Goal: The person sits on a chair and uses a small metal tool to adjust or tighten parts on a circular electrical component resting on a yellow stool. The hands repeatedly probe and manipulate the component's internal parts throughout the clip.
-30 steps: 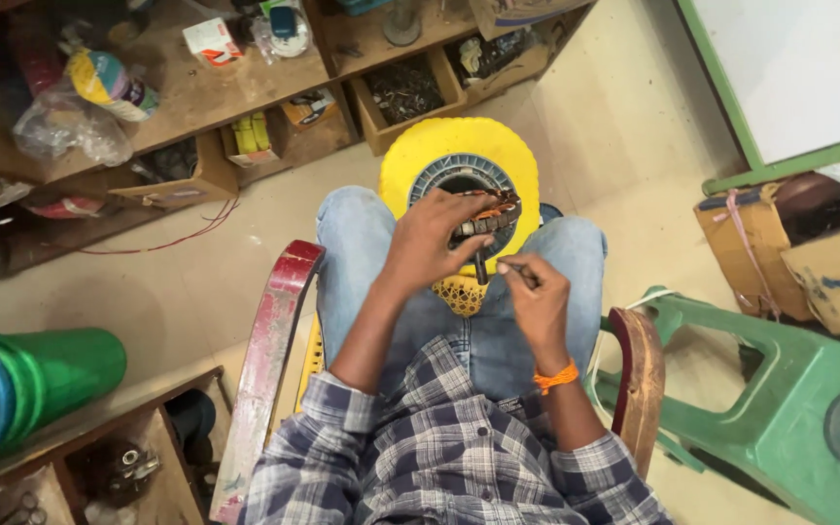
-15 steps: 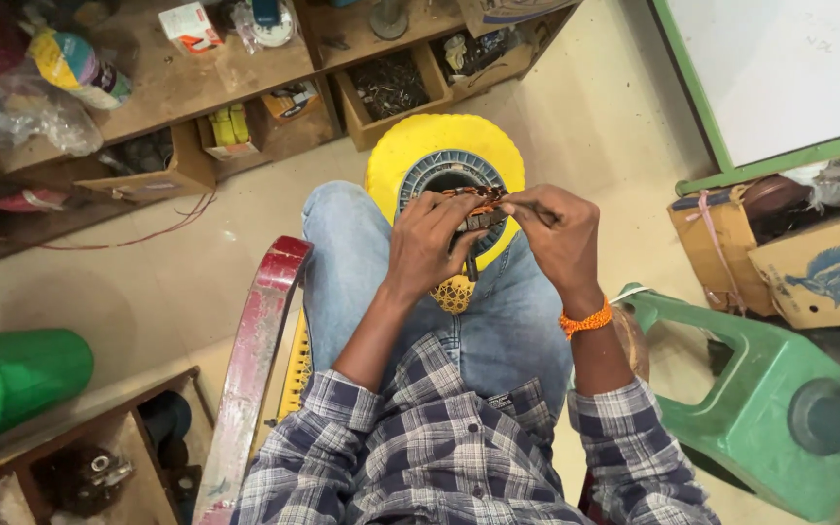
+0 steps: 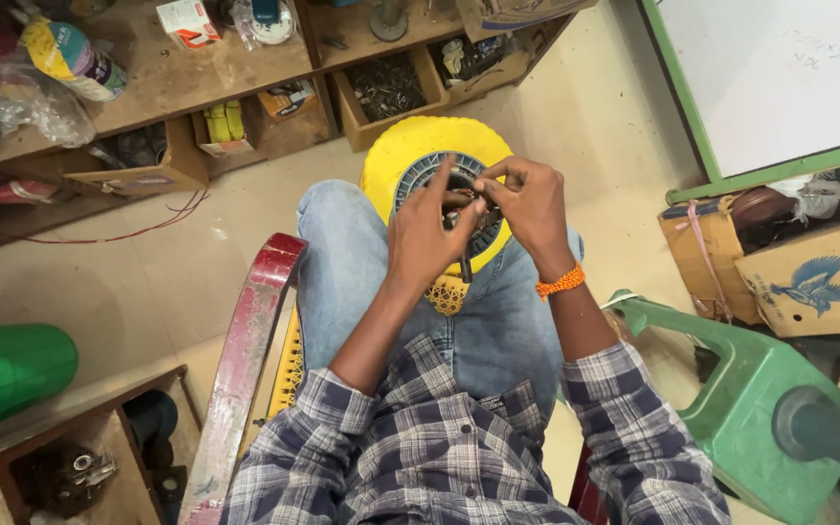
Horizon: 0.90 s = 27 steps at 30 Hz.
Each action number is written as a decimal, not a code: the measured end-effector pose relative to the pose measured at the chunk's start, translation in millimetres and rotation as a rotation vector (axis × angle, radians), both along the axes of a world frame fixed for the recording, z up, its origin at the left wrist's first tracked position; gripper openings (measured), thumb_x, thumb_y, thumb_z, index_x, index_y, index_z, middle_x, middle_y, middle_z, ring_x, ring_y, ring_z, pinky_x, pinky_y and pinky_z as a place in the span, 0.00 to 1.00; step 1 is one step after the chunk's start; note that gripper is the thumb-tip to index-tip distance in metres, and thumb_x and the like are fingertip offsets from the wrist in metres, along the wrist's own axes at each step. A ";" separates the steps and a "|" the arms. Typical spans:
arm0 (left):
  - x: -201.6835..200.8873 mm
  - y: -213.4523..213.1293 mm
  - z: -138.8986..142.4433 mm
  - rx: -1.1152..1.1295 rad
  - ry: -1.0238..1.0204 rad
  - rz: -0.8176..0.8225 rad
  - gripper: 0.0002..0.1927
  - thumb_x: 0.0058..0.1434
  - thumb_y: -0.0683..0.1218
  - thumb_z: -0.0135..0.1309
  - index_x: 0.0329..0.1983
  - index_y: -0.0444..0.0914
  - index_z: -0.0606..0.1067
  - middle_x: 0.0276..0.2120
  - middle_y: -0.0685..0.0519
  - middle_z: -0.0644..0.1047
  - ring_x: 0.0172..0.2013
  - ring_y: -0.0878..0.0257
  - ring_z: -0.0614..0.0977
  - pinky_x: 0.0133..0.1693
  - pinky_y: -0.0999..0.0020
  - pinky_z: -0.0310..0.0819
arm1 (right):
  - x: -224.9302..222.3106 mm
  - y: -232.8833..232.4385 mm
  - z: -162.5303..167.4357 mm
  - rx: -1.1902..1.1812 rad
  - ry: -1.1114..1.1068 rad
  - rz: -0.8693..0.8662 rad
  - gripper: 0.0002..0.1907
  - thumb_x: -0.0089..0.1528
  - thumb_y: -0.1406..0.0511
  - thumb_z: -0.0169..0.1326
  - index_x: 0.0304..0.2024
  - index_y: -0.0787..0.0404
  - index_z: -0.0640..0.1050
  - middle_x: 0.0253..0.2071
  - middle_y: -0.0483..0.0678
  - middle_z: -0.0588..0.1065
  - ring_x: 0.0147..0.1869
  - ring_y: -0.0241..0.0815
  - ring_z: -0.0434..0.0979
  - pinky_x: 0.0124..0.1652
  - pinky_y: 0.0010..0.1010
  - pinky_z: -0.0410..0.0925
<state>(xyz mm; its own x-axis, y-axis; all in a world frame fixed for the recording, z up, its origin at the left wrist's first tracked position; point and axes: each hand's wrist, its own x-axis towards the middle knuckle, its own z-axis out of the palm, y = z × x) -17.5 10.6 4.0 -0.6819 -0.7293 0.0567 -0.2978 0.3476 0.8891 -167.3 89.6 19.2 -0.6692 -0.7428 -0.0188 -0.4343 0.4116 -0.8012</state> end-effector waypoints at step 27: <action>14.5 -74.6 -15.3 -0.133 0.265 -0.543 0.35 0.64 0.39 0.59 0.72 0.43 0.60 0.43 0.56 0.84 0.55 0.53 0.73 0.61 0.58 0.61 | 85.3 42.6 -17.8 -0.182 -0.011 -0.036 0.05 0.61 0.69 0.64 0.35 0.66 0.80 0.18 0.38 0.66 0.23 0.25 0.60 0.24 0.24 0.56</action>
